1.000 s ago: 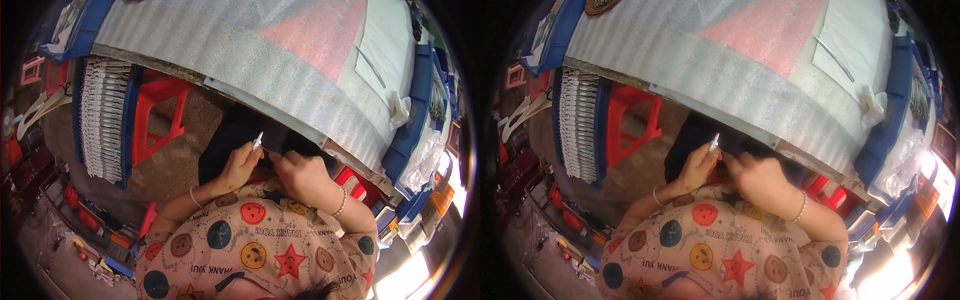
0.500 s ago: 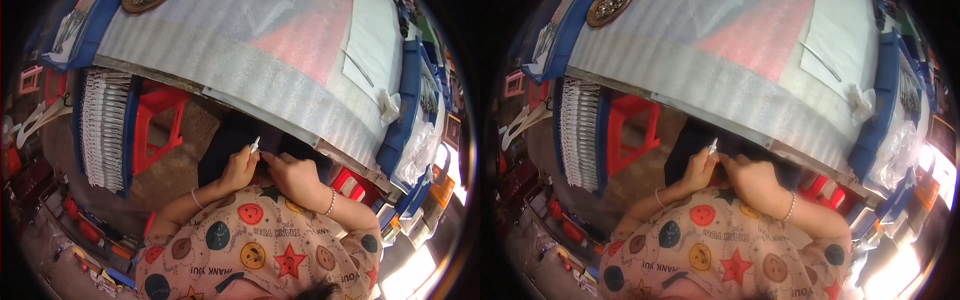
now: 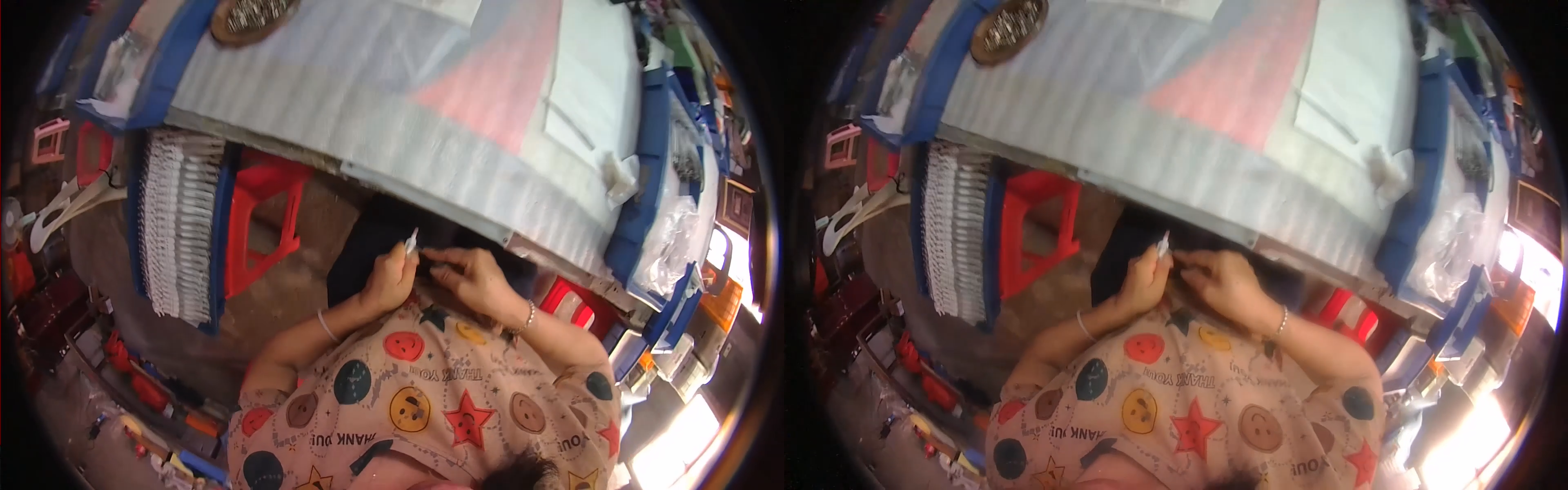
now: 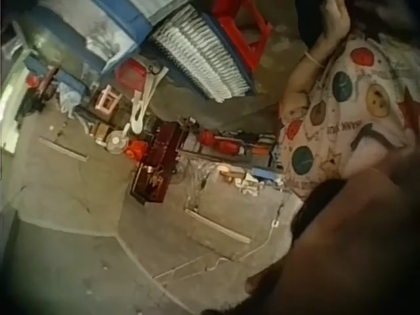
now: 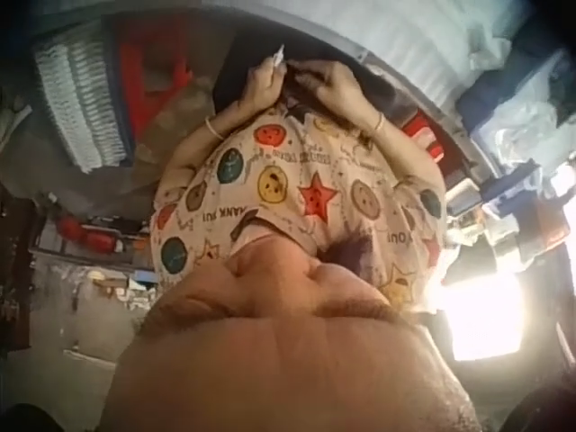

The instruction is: Assembling small hardware components by inserting metal pins into plastic housings at a workbench.

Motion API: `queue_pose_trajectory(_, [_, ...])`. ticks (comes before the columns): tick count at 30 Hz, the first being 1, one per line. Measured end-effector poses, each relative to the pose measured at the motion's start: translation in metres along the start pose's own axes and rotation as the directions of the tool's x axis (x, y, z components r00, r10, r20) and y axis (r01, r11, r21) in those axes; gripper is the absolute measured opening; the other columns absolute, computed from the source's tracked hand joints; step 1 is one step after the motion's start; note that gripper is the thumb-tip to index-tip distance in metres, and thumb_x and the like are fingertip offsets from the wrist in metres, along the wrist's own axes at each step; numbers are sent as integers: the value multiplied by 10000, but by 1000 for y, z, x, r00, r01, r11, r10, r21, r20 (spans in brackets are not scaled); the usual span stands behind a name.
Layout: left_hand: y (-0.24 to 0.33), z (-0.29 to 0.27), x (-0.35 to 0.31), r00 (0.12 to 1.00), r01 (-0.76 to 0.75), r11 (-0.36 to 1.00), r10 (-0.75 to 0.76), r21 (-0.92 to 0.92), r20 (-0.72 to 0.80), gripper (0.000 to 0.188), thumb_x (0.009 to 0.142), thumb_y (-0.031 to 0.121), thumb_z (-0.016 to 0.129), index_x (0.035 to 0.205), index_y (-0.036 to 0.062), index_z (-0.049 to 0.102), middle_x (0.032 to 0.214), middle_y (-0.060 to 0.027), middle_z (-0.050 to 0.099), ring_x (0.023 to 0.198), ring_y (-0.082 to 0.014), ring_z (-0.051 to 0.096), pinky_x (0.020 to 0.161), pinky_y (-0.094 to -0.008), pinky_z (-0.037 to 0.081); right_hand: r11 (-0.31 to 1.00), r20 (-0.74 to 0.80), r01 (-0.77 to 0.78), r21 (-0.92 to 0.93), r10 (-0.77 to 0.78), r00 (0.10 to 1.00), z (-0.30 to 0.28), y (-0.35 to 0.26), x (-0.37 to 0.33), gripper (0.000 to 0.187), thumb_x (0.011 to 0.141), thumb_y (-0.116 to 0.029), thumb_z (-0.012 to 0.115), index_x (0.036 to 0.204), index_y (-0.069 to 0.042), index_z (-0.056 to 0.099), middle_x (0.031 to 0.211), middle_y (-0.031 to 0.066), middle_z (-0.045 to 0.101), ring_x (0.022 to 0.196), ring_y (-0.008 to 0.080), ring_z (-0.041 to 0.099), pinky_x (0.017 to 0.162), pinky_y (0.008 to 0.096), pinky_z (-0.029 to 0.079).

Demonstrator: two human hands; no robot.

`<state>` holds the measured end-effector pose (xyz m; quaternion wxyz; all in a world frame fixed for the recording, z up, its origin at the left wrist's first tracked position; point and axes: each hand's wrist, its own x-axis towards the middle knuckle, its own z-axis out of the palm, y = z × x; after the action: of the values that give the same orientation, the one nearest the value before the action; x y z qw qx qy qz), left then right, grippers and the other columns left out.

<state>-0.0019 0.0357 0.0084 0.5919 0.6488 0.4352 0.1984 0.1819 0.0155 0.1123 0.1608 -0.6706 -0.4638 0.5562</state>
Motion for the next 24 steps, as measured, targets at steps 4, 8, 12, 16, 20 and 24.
queue_pose_trajectory(4, [-36, 14, -14, 999, -36, 992, 35, -117, -15, 167, 947, 183, 525, 892, 28, 555, 651, -128, 576, 547, -260, 579, 504, -360, 452, 967, 25, 226, -115, -225, 974, 3, 17, -12, 351, 888, -161, 589, 1214, -33, 612, 1087, 224, 654, 924, 335, 669, 790, 379, 527])
queue_pose_trajectory(8, [23, -29, -29, 923, 349, 831, -226, -433, 311, 216, 1026, 203, 414, 975, 55, 564, 591, 51, 365, 462, -54, 329, 415, -201, 265, 767, -57, 243, -594, -341, 938, 17, 25, -52, 404, 826, -198, 649, 1212, -93, 592, 1117, 173, 602, 899, 333, 630, 707, 405, 535])
queue_pose_trajectory(12, [41, -50, -36, 914, 404, 660, -269, -633, 304, 260, 1039, 201, 377, 1080, 17, 556, 635, 15, 420, 467, -49, 352, 407, -198, 287, 761, -168, 367, -535, -522, 836, -5, 1, -81, 411, 799, -115, 671, 1198, -82, 578, 1144, 161, 594, 919, 336, 641, 731, 395, 550])
queue_pose_trajectory(16, [54, -49, -36, 957, 277, 782, -174, -559, 231, 318, 1047, 227, 368, 1156, -7, 553, 674, -7, 497, 493, -48, 414, 426, -194, 342, 754, -499, 97, -649, -519, 695, -56, 1, -84, 314, 813, -61, 630, 1124, -85, 604, 1113, 154, 621, 871, 367, 649, 696, 409, 551])
queue_pose_trajectory(20, [75, -44, -35, 945, 273, 886, -174, -374, 276, 328, 1031, 231, 428, 1185, -14, 583, 720, -2, 548, 540, -31, 439, 485, -179, 369, 763, -684, -75, -642, -524, 508, -120, 11, -93, 322, 787, -5, 613, 1103, -67, 609, 1084, 160, 616, 859, 381, 623, 704, 414, 523])
queue_pose_trajectory(24, [69, -42, -44, 951, 234, 921, -151, -311, 269, 313, 1019, 218, 459, 1189, -5, 598, 725, 7, 556, 558, -26, 446, 503, -177, 367, 809, -779, -154, -568, -468, 418, -166, 0, -106, 250, 841, -44, 570, 1086, -18, 614, 1096, 165, 610, 936, 392, 605, 771, 442, 488])
